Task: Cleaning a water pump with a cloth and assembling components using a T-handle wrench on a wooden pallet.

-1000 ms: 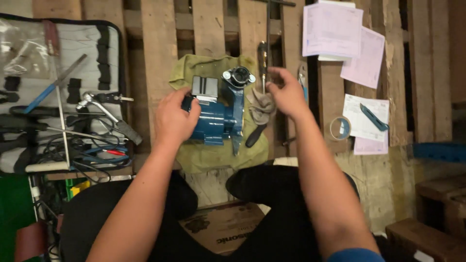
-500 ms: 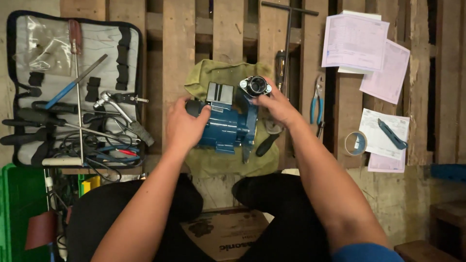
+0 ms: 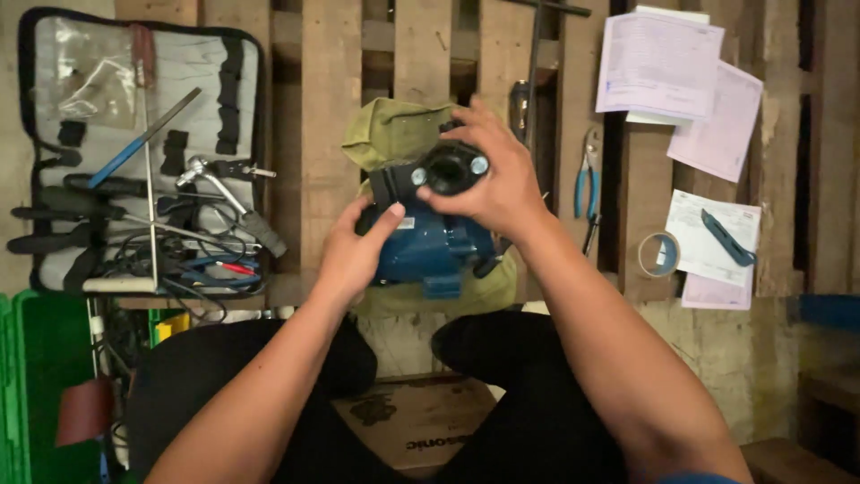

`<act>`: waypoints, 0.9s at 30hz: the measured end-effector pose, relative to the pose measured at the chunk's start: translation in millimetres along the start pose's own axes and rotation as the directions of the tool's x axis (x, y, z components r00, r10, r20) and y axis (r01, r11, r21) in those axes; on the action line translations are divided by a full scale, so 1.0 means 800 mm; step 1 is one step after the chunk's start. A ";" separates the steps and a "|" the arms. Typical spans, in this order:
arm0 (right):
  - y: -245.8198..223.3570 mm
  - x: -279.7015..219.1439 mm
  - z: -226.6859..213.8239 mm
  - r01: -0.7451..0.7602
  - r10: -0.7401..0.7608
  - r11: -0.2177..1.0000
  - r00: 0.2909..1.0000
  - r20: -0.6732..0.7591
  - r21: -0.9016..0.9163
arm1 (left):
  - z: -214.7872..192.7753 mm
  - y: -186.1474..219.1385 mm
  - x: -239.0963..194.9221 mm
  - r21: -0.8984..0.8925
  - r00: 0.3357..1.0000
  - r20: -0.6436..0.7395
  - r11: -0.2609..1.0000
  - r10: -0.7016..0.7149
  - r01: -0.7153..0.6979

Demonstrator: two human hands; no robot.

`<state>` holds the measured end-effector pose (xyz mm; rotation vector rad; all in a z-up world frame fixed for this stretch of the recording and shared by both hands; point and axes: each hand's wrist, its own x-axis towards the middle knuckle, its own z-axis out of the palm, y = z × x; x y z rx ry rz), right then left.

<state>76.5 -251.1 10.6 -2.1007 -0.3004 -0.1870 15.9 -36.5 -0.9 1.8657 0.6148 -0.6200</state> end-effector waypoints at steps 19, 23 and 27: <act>-0.087 0.004 0.036 0.104 0.037 0.577 0.988 0.153 -0.810 | 0.061 -0.020 0.082 -0.536 0.981 0.142 0.844 0.132 -0.036; -0.098 0.023 0.053 0.108 0.052 0.477 0.987 0.150 -0.872 | 0.057 -0.034 0.103 -0.688 0.988 0.125 0.725 0.089 0.022; -0.077 0.055 0.080 -0.035 0.204 0.518 0.975 0.083 -0.855 | 0.060 -0.072 0.161 -0.776 0.947 0.022 0.602 0.321 -0.186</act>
